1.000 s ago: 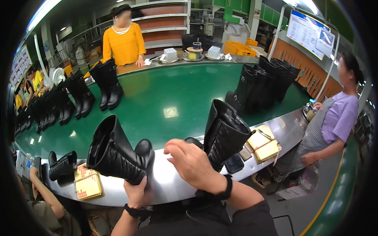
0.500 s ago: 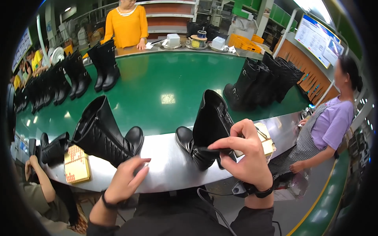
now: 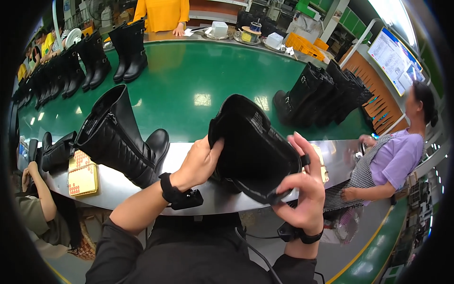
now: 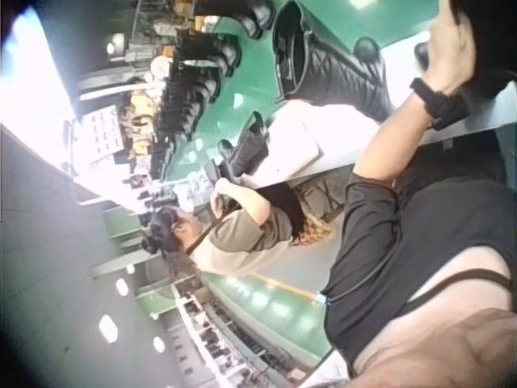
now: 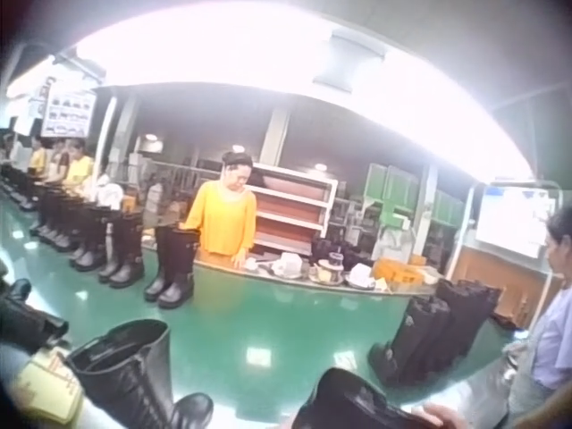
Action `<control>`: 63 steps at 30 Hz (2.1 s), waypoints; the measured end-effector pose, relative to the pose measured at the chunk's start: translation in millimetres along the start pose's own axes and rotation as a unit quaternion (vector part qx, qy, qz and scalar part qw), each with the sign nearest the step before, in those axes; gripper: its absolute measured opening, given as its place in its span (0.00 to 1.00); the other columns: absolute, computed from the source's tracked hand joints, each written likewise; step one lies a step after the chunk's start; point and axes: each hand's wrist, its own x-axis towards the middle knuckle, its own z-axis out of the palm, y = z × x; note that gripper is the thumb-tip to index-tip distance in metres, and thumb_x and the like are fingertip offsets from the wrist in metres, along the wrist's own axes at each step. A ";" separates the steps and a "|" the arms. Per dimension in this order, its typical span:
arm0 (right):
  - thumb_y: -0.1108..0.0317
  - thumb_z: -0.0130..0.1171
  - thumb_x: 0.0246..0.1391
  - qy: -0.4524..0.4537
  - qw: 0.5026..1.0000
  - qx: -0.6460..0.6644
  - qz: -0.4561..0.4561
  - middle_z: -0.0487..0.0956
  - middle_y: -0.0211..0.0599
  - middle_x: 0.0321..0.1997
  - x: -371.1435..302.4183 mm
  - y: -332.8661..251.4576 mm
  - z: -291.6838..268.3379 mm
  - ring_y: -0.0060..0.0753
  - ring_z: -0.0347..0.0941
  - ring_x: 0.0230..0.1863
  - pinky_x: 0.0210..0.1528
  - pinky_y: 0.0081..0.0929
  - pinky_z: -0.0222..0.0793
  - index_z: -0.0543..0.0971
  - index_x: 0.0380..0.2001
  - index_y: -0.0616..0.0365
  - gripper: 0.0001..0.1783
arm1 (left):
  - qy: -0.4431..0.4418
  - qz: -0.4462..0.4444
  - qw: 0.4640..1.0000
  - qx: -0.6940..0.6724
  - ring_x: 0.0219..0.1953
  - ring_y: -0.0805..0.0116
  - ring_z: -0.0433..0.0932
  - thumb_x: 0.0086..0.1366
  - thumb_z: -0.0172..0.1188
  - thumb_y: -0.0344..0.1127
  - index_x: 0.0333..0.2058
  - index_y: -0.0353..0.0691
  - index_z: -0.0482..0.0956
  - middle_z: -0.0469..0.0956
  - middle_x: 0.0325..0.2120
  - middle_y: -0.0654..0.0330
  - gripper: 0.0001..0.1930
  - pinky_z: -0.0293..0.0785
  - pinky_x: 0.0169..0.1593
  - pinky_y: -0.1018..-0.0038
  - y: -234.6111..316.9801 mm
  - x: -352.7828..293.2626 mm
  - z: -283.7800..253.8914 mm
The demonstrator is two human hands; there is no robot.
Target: Inspecting and checking zippers on newly manufactured boots on a factory production line.
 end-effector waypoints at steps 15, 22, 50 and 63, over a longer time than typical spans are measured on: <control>0.78 0.71 0.37 0.002 0.960 0.193 0.202 0.76 0.37 0.46 -55.0 92.9 58.9 0.28 0.72 0.45 0.46 0.27 0.70 0.65 0.56 0.63 0.40 | -0.169 -0.325 0.931 0.000 0.29 0.73 0.77 0.59 0.64 0.38 0.41 0.34 0.72 0.77 0.32 0.58 0.17 0.74 0.30 0.75 -58.0 -67.2 3.6; 0.76 0.71 0.39 -0.110 0.939 0.152 0.288 0.80 0.32 0.41 -78.9 138.6 87.8 0.22 0.74 0.40 0.43 0.23 0.70 0.78 0.42 0.63 0.22 | -0.186 -0.416 0.882 -0.122 0.22 0.78 0.75 0.63 0.61 0.38 0.34 0.36 0.74 0.78 0.25 0.63 0.11 0.69 0.23 0.82 -70.7 -61.3 16.5; 0.72 0.70 0.41 -0.071 0.971 0.122 0.192 0.80 0.36 0.44 -69.2 113.0 96.9 0.29 0.76 0.46 0.50 0.27 0.69 0.76 0.47 0.60 0.26 | -0.211 -0.185 0.902 -0.328 0.16 0.81 0.63 0.71 0.47 0.40 0.29 0.35 0.77 0.68 0.14 0.68 0.17 0.58 0.23 0.83 92.4 -3.5 -46.1; 0.54 0.72 0.40 -0.216 0.947 0.133 0.197 0.79 0.44 0.45 -36.8 129.2 124.4 0.37 0.75 0.49 0.53 0.29 0.67 0.76 0.48 0.63 0.34 | 0.131 -0.095 0.890 0.427 0.32 0.57 0.76 0.43 0.76 0.49 0.30 0.34 0.77 0.78 0.29 0.53 0.26 0.71 0.39 0.67 -19.1 -152.9 -166.7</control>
